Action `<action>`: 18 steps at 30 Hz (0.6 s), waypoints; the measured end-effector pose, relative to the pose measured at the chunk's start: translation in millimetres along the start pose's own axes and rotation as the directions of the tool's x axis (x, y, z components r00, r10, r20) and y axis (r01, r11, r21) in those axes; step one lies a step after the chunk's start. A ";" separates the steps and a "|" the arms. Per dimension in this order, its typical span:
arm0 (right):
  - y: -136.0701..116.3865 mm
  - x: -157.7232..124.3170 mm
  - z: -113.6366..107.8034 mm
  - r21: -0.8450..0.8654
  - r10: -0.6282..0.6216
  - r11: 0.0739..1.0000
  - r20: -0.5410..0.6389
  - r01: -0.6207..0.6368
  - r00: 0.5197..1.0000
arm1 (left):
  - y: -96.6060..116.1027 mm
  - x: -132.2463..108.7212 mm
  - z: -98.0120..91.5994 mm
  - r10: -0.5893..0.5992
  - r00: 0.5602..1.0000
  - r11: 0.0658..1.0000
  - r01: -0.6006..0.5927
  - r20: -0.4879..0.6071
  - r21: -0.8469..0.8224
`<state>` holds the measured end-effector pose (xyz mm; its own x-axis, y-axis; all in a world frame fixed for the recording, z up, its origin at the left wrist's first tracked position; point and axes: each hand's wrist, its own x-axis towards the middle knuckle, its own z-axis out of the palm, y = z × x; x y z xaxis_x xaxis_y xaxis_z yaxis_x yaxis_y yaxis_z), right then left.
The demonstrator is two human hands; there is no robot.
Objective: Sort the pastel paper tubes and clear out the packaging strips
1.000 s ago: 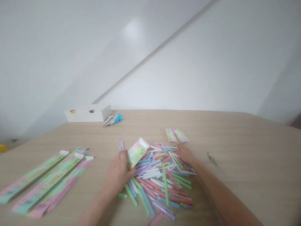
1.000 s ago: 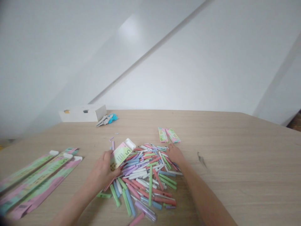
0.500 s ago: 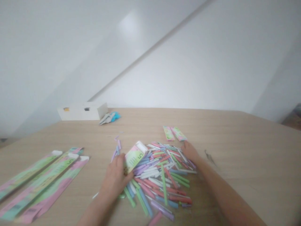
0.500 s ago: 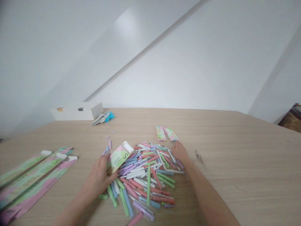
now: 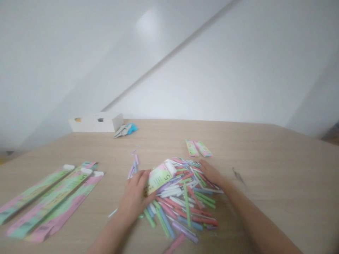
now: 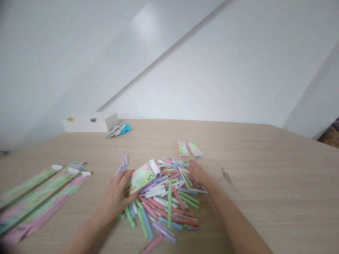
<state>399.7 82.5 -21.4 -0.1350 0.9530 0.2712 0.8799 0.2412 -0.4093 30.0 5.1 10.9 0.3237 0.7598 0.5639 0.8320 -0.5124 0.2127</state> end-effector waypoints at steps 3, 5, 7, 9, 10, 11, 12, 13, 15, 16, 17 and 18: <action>-42.7 -10.5 -7.7 0.073 -0.066 0.995 -0.080 0.072 0.995 | 2.8 -0.5 -3.5 0.018 1.000 1.000 -0.018 0.023 -0.020; -80.1 -20.0 -13.2 0.126 -0.096 0.986 -0.110 0.110 0.989 | 4.5 -0.9 -5.6 0.029 0.999 0.999 -0.028 0.036 -0.033; -116.7 -30.1 -19.1 0.303 -0.111 0.941 -0.135 0.148 0.985 | 5.9 -0.9 -7.1 0.038 0.998 0.998 -0.036 0.047 -0.046; -144.9 -38.9 -24.5 0.486 -0.132 0.857 -0.111 0.170 0.985 | 7.1 -0.6 -8.4 0.044 0.997 0.998 -0.041 0.059 -0.058; -154.4 -42.4 -26.8 0.540 -0.153 0.821 -0.106 0.186 0.983 | 7.5 -0.4 -8.9 0.048 0.997 0.997 -0.044 0.067 -0.063; -160.6 -45.2 -28.5 0.576 -0.166 0.794 -0.099 0.192 0.981 | 7.9 -0.3 -9.5 0.049 0.996 0.997 -0.044 0.073 -0.066; -164.0 -47.4 -29.8 0.599 -0.182 0.775 -0.091 0.200 0.979 | 8.2 -0.2 -10.1 0.050 0.996 0.997 -0.045 0.078 -0.069; -165.0 -49.1 -30.6 0.609 -0.201 0.766 -0.079 0.207 0.976 | 8.5 -0.2 -10.8 0.051 0.995 0.997 -0.046 0.083 -0.070; -162.9 -51.3 -31.0 0.586 -0.227 0.782 -0.051 0.214 0.972 | 9.3 -0.5 -12.3 0.057 0.995 0.996 -0.051 0.087 -0.068; -160.8 -52.1 -30.9 0.555 -0.234 0.804 -0.040 0.216 0.972 | 9.8 -0.8 -13.1 0.061 0.995 0.996 -0.055 0.084 -0.065; -158.8 -52.8 -30.7 0.515 -0.231 0.830 -0.035 0.215 0.972 | 10.4 -1.2 -14.1 0.067 0.995 0.996 -0.062 0.078 -0.061; -157.0 -53.3 -30.4 0.473 -0.221 0.855 -0.036 0.212 0.975 | 11.1 -1.5 -15.1 0.076 0.995 0.996 -0.072 0.071 -0.059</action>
<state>282.6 -11.7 54.9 -0.3096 0.8688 0.3864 0.5087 0.4947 -0.7046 31.9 -7.8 24.5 0.4172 0.7452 0.5202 0.7785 -0.5884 0.2185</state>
